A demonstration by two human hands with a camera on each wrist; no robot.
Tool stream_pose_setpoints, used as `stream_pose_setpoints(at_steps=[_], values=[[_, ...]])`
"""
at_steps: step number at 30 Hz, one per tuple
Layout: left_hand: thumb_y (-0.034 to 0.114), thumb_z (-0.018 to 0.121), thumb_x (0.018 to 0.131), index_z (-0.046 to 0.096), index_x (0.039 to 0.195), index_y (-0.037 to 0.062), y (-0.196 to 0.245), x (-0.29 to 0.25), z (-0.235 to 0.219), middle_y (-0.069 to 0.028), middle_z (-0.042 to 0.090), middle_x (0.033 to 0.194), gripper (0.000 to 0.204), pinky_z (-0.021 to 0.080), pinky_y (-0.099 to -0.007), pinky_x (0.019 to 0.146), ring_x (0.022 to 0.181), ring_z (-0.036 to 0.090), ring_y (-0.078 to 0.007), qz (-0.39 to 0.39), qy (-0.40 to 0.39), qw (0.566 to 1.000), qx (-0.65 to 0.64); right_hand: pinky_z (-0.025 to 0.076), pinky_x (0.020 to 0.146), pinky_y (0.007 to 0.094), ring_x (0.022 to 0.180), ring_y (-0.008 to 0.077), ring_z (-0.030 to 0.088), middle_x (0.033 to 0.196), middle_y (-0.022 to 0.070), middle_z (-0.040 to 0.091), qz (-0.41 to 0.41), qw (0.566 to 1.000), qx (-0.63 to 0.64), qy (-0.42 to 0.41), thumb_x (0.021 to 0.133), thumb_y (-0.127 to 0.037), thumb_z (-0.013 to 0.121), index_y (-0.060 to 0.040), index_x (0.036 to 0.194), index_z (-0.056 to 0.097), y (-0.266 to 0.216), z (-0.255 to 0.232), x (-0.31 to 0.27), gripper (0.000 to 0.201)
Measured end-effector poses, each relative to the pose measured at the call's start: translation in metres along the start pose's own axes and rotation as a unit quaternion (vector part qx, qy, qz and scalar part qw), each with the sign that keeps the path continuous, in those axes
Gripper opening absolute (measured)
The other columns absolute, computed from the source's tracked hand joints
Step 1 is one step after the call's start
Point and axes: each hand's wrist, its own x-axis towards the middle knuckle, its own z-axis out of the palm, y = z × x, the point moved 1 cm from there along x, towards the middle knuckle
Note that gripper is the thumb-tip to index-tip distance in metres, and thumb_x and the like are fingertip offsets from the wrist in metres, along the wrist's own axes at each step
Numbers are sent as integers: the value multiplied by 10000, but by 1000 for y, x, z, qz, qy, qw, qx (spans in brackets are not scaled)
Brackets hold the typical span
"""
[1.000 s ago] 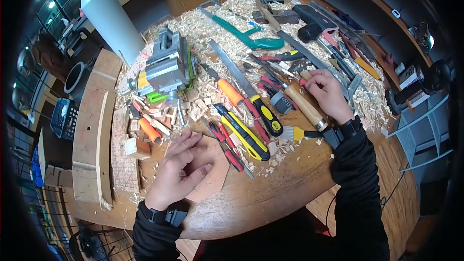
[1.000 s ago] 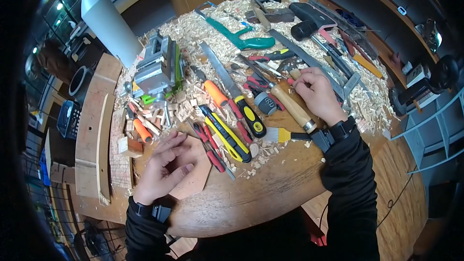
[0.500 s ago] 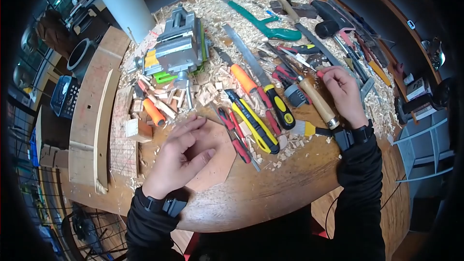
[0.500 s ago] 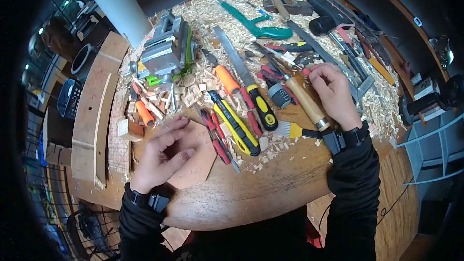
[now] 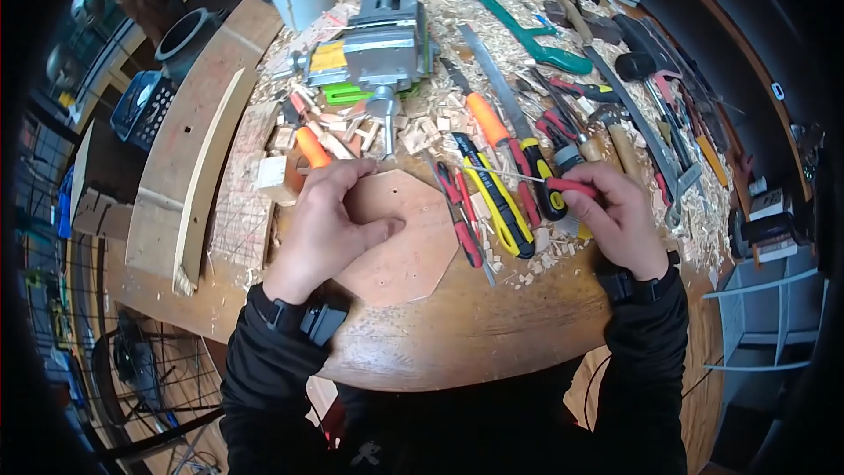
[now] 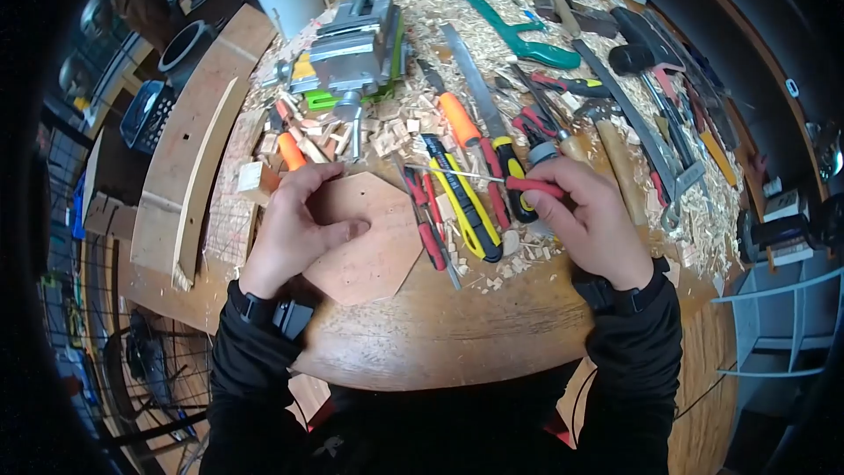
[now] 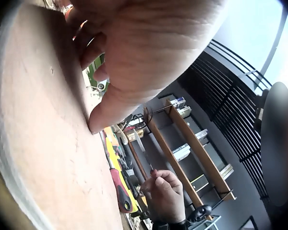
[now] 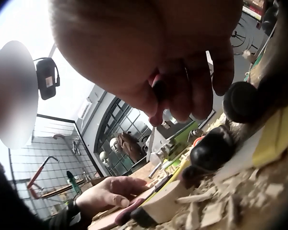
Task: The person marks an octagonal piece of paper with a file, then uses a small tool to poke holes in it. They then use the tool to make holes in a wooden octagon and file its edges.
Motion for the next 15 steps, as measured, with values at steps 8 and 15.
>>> stream_pose_setpoints(at_steps=[8,15], values=[[212,914,593,607,1221,-11,0,-3,-2,-187,604,1176,734,428,-390,1011,1174,529,-336,-1,-11,1000,3,480,760,357,781,299,633,864,132,653,-108,991,-67,-44,855,-73,683,-8,1036,655,-17,30,11,194],[177,896,636,593,1237,-35,-14,-2,1,-148,650,1028,706,504,-341,878,961,631,-289,35,36,996,-79,482,698,316,744,228,619,892,110,668,-51,998,-10,-23,850,-62,699,-12,1036,673,-12,32,6,195]])
